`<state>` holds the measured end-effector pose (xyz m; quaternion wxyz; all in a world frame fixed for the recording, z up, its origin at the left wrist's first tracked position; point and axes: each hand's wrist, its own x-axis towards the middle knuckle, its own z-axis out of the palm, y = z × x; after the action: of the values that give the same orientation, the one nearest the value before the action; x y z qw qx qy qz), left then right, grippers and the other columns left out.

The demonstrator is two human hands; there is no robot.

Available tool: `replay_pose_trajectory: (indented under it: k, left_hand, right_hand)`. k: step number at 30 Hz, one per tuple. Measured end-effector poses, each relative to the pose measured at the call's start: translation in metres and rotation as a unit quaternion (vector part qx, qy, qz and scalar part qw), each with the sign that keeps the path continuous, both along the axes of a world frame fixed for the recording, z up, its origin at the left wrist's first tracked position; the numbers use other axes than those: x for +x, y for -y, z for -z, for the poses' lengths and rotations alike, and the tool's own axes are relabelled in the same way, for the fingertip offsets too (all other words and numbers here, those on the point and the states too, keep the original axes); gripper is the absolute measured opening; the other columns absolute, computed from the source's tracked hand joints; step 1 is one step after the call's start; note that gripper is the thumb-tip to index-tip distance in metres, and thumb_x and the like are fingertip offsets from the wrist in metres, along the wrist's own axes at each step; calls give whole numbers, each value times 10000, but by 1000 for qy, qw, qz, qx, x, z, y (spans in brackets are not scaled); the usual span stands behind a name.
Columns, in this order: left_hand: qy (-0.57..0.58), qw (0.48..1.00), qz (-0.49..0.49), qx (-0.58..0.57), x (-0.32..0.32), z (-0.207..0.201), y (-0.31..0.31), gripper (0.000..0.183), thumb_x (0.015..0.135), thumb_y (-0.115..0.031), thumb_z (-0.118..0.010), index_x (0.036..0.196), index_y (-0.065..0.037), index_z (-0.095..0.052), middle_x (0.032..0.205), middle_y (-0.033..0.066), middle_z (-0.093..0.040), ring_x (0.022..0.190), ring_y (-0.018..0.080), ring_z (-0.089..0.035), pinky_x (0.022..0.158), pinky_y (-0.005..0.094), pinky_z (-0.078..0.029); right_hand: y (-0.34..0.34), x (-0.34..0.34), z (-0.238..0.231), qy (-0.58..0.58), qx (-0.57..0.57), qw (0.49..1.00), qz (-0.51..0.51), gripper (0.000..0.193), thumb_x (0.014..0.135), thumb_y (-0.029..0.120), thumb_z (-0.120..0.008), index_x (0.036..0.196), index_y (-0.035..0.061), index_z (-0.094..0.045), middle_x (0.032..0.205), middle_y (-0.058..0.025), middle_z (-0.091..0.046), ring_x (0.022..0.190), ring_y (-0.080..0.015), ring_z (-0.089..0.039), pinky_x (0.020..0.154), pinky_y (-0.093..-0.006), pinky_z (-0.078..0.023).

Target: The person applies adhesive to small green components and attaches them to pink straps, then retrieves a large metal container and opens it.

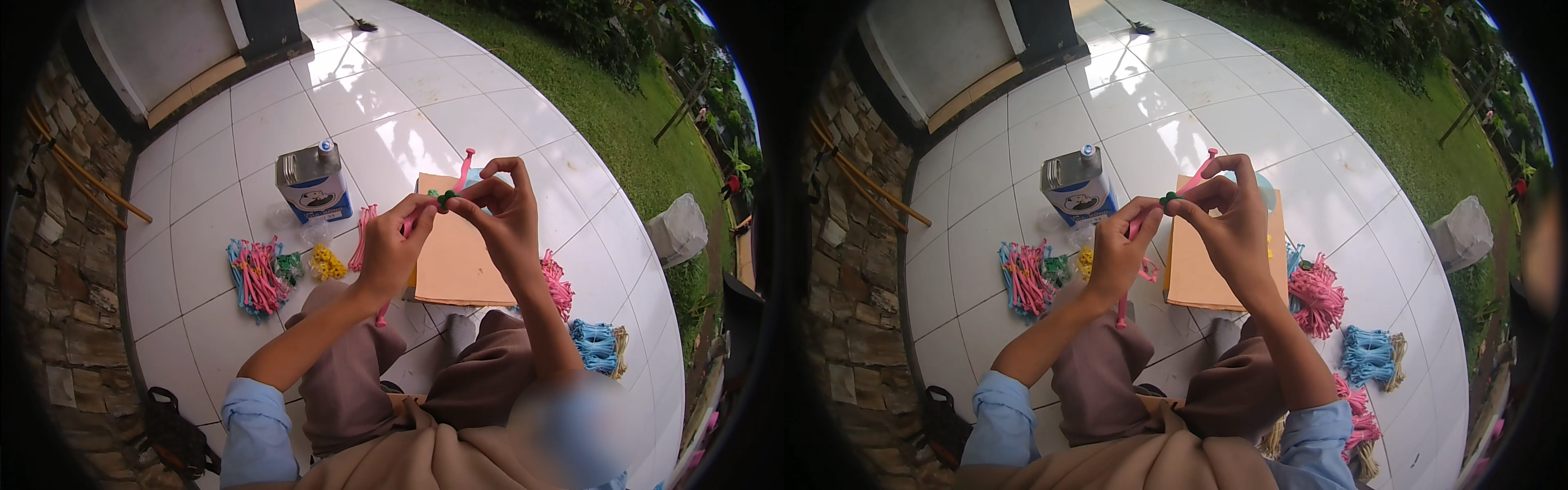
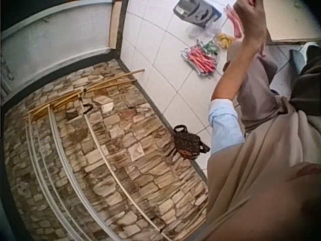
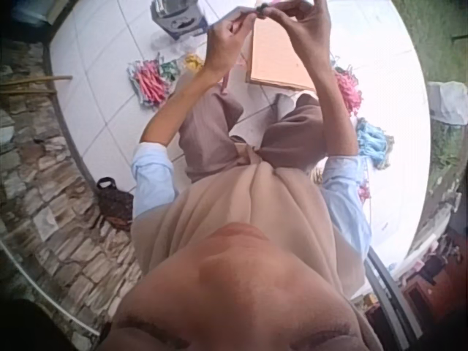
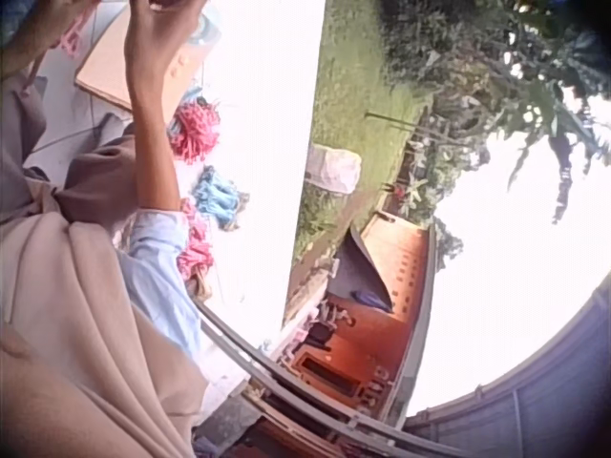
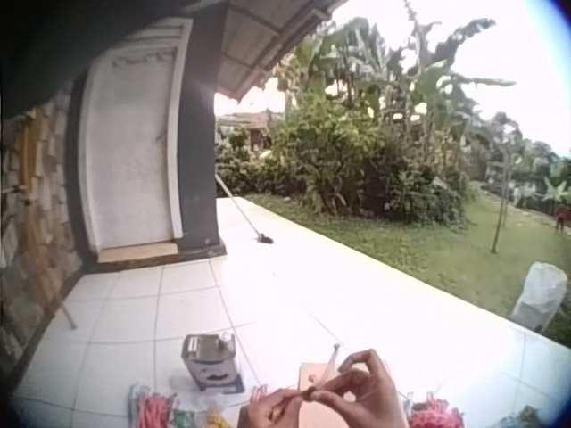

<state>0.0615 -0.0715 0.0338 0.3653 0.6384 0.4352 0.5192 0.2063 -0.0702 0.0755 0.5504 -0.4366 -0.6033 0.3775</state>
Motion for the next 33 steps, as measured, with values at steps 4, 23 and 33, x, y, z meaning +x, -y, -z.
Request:
replay_pose_trajectory:
  k: [4, 23, 33]
  left_hand:
    - [-14, 1000, 8, 10, -1, -5, 1, 169, 898, -155, -515, 952, -27, -611, 561, -56, -438, 498, -6, -314, 427, 194, -261]
    - [110, 994, -29, 1, 5, 3, -2, 178, 871, -119, -543, 982, -6, -625, 529, -70, -350, 504, 8, -275, 434, 208, -219]
    - [32, 997, -40, 60, 0, -4, 4, 157, 871, -98, -532, 964, -4, -616, 578, 23, -511, 502, 34, -379, 443, 222, -309]
  right_hand:
    - [-1, 2, 0, 35, 0, 999, 15, 390, 739, 57, -706, 947, 38, -376, 740, -85, -626, 691, -117, -601, 640, -226, -468]
    - [-3, -23, 13, -196, -12, 980, 28, 345, 769, -14, -651, 934, 46, -355, 799, -84, -584, 776, -118, -575, 707, -234, -464]
    - [-4, -22, 21, -111, 10, 993, 45, 381, 758, 83, -690, 966, 57, -372, 823, -44, -523, 743, -93, -485, 665, -212, -406]
